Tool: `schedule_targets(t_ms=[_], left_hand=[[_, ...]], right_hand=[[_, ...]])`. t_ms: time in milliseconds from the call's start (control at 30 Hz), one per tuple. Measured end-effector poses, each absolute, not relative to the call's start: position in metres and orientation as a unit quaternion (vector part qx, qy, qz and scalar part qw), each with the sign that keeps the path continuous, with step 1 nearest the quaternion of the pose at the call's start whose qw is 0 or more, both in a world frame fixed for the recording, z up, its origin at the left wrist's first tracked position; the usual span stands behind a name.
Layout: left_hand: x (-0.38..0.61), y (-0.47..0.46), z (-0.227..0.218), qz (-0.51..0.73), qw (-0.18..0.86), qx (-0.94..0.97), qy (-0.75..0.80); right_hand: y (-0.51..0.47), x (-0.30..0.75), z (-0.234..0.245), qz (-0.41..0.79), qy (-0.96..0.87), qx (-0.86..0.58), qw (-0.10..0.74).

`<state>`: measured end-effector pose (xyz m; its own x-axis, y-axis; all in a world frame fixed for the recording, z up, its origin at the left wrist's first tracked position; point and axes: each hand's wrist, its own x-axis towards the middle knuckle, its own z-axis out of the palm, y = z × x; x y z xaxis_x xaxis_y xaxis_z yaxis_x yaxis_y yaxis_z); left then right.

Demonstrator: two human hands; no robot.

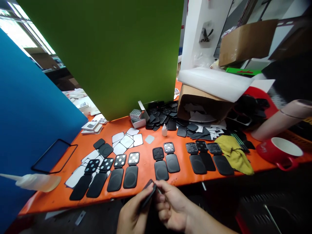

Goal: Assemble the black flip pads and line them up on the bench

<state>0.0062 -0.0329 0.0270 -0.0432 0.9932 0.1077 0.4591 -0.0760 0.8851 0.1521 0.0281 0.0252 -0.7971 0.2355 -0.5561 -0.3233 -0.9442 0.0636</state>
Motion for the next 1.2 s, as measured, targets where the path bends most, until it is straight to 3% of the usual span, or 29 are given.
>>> schedule_targets(t_ms=[133, 367, 633, 800, 1000, 1200], left_hand=[[-0.005, 0.022, 0.019, 0.403, 0.301, 0.538, 0.677], [-0.013, 0.106, -0.016, 0.33, 0.226, 0.59, 0.702], [0.026, 0.06, -0.018, 0.265, 0.128, 0.661, 0.69], [0.049, 0.057, -0.011, 0.139, 0.101, 0.68, 0.713], [0.056, 0.083, -0.005, 0.124, 0.146, 0.651, 0.734], [0.059, 0.092, -0.005, 0.2, 0.269, 0.584, 0.739]], right_hand=[[0.029, 0.157, 0.015, 0.945, 0.048, -0.24, 0.218], [0.025, 0.182, 0.004, 0.907, 0.013, -0.322, 0.27], [0.022, 0.19, -0.003, 0.867, -0.051, -0.385, 0.312], [0.025, 0.184, 0.001, 0.826, -0.199, -0.409, 0.333], [0.022, 0.192, -0.003, 0.692, -0.394, -0.486, 0.361], [0.02, 0.198, -0.008, 0.591, -0.472, -0.528, 0.386]])
